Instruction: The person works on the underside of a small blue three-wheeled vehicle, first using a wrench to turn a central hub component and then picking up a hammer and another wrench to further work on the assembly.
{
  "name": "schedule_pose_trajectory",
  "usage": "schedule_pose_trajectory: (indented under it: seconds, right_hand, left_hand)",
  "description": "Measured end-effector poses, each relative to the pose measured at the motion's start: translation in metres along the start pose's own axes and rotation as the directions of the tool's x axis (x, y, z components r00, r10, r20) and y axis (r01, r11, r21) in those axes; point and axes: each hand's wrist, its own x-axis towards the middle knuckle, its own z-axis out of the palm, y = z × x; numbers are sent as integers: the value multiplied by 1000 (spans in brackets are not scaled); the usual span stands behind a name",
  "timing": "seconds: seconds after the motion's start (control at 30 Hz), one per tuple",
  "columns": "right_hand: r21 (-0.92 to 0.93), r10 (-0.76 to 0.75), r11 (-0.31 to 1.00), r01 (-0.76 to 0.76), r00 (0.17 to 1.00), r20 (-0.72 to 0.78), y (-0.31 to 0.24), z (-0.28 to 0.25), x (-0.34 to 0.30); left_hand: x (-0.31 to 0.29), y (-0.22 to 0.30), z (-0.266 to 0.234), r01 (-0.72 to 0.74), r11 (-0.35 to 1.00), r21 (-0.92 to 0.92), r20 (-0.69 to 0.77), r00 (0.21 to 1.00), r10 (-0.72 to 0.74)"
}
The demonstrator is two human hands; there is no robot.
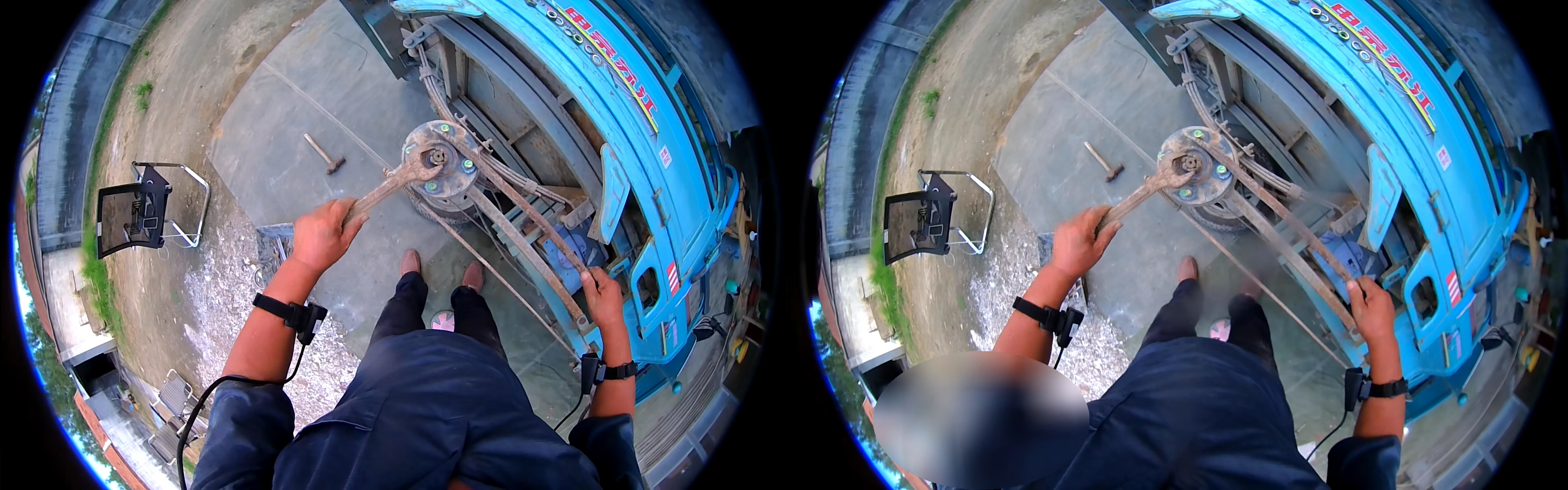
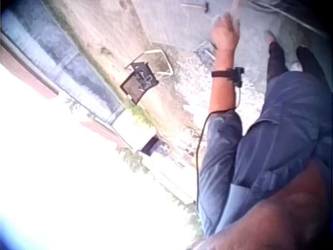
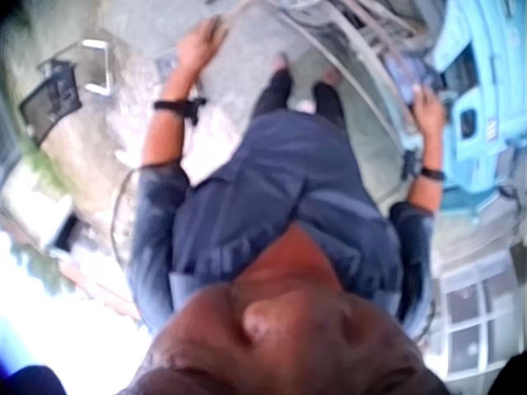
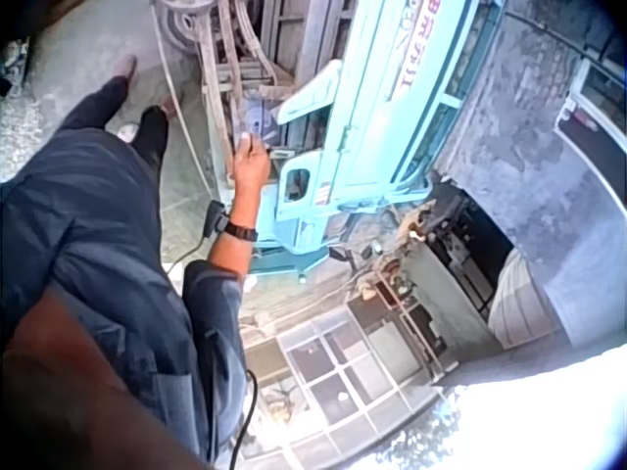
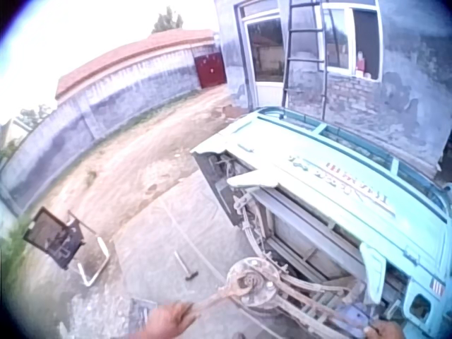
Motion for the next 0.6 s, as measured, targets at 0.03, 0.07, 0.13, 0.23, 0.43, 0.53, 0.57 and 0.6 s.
schedule_pose_trajectory:
  seconds: [0.03, 0.07, 0.13, 0.23, 0.43, 0.53, 0.57, 0.6]
  right_hand:
    - [9, -7, 1000, 7, 1000, -4, 0, 0, 0]
    - [10, -5, 1000, 5, 1000, -1, -1, 0, 0]
    - [9, 4, 1000, -4, 1000, 6, -3, -1, -1]
    - [28, -8, 1000, 8, 1000, -1, -3, 0, -1]
    - [-16, 6, 1000, -6, 1000, 4, -4, -1, -1]
    - [-15, 1, 1000, -1, 1000, -10, -4, 1, -1]
    - [-15, -1, 1000, 1, 1000, -3, -3, 0, -1]
    - [-14, -2, 1000, 2, 1000, 2, -2, -1, -1]
  left_hand:
    - [3, -5, 1, -28, 999, 15, -19, 999, 29]
    - [4, -7, 2, -56, 998, 30, -38, 998, 57]
    - [5, -4, -1, -65, 997, 30, -11, 998, 65]
    - [-7, 10, 11, -7, 1000, -8, -20, 1000, 7]
    - [-14, 40, 20, 125, 988, -91, 31, 992, -122]
    - [-14, 51, 16, 144, 982, -122, 104, 986, -132]
    - [-13, 48, 12, 113, 983, -145, 126, 987, -95]
    - [-11, 43, 8, 80, 982, -169, 147, 988, -56]
